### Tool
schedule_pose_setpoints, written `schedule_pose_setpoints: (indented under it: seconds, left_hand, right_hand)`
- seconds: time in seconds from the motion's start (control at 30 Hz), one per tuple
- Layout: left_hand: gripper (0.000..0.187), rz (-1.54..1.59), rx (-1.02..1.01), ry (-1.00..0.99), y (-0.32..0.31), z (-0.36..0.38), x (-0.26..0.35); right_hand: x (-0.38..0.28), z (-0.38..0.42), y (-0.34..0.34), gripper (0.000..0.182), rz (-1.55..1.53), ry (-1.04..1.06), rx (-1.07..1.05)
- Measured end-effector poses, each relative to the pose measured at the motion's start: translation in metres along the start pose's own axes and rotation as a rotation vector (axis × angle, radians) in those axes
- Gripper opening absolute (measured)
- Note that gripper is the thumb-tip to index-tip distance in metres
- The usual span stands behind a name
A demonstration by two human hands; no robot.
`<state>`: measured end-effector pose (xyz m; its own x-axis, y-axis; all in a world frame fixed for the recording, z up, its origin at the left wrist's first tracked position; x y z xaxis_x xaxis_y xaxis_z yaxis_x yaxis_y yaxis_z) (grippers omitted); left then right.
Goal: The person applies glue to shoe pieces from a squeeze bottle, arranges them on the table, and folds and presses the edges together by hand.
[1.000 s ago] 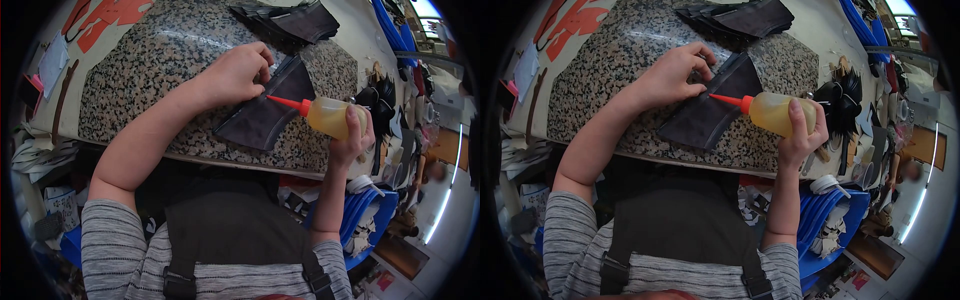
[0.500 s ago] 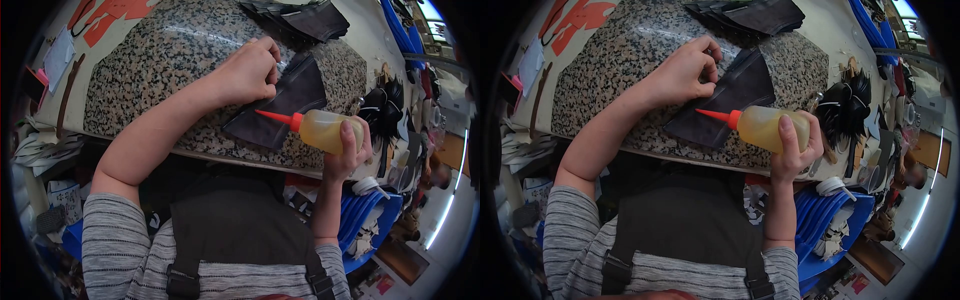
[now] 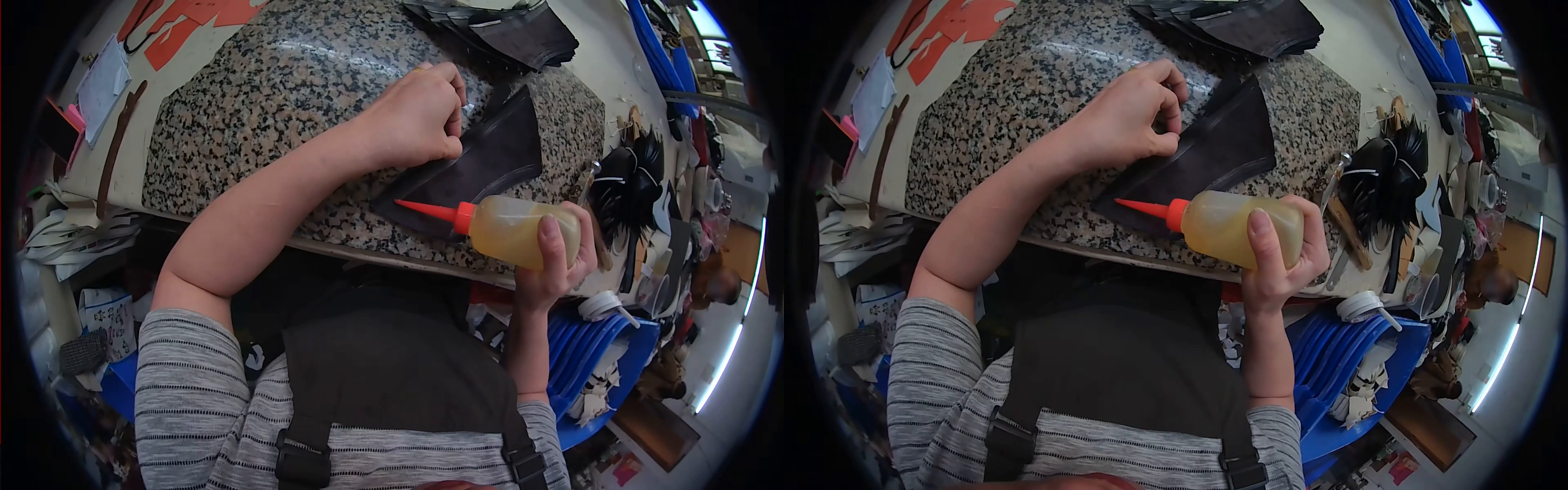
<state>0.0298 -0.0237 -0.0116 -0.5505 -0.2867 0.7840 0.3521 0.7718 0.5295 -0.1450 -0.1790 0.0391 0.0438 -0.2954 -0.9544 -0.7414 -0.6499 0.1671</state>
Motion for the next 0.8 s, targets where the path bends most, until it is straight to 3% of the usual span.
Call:
schedule_pose_setpoints:
  seconds: [0.23,0.4,0.5,0.57,0.7,0.8]
  left_hand:
    - [0.01,-0.014,0.01,-0.042,-0.001,0.001,0.0]
    - [0.013,0.025,-0.029,-0.032,0.001,-0.002,0.005]
    - [0.011,0.261,-0.115,0.108,0.011,-0.003,0.019]
    - [0.008,0.466,-0.093,0.209,0.017,-0.008,0.014]
    - [0.006,0.799,0.149,0.397,0.069,-0.052,0.037]
    - [0.01,0.792,0.31,0.367,0.11,-0.103,0.049]
  right_hand:
    - [0.0,0.017,-0.005,0.032,-0.095,-0.086,-0.052]
    - [0.022,0.008,0.015,0.046,-0.316,-0.083,0.001]
    - [0.032,-0.002,0.014,0.045,-0.733,-0.378,0.28]
    - [0.056,-0.012,0.022,0.044,-0.853,-0.436,0.301]
    - [0.056,-0.019,0.026,0.042,-0.896,-0.444,0.256]
    - [0.066,-0.025,0.03,0.041,-0.911,-0.459,0.303]
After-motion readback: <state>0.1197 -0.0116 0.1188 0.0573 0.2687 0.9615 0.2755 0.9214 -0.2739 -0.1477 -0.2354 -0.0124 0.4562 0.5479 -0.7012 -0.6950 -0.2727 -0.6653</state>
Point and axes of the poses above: each hand's wrist, its own z-axis away from the middle knuckle, its own y-axis out of the back of the hand, x = y × z, the point moved 3 cm from there along -z, towards the middle knuckle, and after that the axes turned 12 degrees about x, right-handed, at the moved point
